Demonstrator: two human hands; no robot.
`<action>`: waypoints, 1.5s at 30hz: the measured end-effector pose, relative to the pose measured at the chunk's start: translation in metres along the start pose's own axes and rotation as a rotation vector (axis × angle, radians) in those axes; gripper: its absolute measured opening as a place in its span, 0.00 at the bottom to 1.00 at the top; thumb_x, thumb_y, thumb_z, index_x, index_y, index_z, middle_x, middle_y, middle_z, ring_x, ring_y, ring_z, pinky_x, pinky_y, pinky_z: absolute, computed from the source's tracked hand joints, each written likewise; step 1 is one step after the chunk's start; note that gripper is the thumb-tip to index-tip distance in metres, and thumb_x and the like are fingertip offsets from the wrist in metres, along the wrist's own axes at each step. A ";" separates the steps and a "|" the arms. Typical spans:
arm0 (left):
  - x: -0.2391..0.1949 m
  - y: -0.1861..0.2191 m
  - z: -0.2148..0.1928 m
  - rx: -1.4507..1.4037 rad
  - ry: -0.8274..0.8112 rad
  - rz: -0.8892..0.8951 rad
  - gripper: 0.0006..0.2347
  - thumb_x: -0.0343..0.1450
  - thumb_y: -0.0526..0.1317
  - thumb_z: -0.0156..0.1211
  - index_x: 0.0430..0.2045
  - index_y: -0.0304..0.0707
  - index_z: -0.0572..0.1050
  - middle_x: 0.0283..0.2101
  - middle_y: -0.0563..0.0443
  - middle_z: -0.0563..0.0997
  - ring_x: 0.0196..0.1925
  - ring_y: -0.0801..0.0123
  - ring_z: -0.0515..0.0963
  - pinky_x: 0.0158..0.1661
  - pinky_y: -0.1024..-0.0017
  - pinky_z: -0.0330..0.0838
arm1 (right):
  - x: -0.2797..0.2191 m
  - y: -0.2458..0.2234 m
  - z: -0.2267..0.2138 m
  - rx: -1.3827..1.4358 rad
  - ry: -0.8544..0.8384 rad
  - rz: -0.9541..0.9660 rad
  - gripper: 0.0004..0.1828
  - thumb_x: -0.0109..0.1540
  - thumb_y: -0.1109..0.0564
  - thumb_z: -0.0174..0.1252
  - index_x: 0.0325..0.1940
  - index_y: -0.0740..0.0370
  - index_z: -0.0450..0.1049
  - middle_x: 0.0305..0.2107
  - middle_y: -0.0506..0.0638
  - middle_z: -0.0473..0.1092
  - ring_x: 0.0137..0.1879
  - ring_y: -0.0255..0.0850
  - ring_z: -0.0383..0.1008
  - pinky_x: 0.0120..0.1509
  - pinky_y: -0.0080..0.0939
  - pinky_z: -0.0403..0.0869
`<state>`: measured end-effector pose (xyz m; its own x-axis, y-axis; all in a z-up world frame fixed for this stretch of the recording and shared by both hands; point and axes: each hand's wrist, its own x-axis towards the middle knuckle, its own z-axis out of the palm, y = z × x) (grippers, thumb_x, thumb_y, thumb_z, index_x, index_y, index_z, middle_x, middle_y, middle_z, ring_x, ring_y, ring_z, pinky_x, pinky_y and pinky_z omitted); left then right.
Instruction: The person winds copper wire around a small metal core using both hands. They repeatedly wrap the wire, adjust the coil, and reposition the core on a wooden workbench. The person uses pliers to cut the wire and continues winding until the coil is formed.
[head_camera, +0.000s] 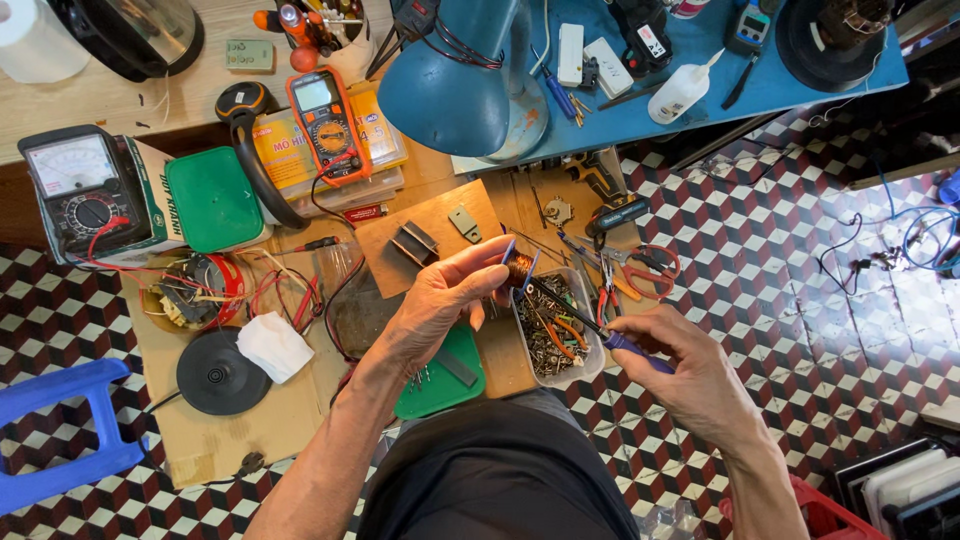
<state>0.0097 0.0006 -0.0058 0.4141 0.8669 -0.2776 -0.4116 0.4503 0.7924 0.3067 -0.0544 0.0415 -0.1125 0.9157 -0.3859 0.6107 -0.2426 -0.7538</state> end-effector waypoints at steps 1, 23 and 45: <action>0.000 0.001 0.002 0.038 0.003 -0.009 0.25 0.72 0.42 0.64 0.65 0.33 0.69 0.46 0.48 0.83 0.39 0.78 0.79 0.28 0.84 0.73 | 0.002 0.000 0.002 0.011 0.004 -0.075 0.14 0.58 0.53 0.63 0.47 0.56 0.81 0.38 0.43 0.76 0.39 0.31 0.75 0.42 0.34 0.76; -0.006 -0.005 0.042 0.991 0.134 0.117 0.21 0.68 0.52 0.64 0.50 0.40 0.79 0.45 0.48 0.85 0.45 0.62 0.85 0.45 0.68 0.78 | 0.024 0.002 0.071 0.568 0.021 -0.042 0.31 0.62 0.64 0.54 0.71 0.56 0.63 0.54 0.49 0.72 0.59 0.34 0.76 0.63 0.37 0.76; -0.015 -0.039 0.001 1.567 0.094 0.423 0.11 0.67 0.39 0.67 0.42 0.43 0.80 0.31 0.53 0.78 0.39 0.60 0.79 0.37 0.64 0.76 | 0.055 0.116 0.188 1.139 0.464 0.202 0.22 0.63 0.60 0.59 0.62 0.67 0.68 0.39 0.52 0.74 0.44 0.39 0.75 0.51 0.37 0.74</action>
<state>0.0201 -0.0304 -0.0326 0.4197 0.9013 0.1079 0.7325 -0.4064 0.5461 0.2241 -0.0927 -0.1670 0.3333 0.8001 -0.4988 -0.4677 -0.3191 -0.8243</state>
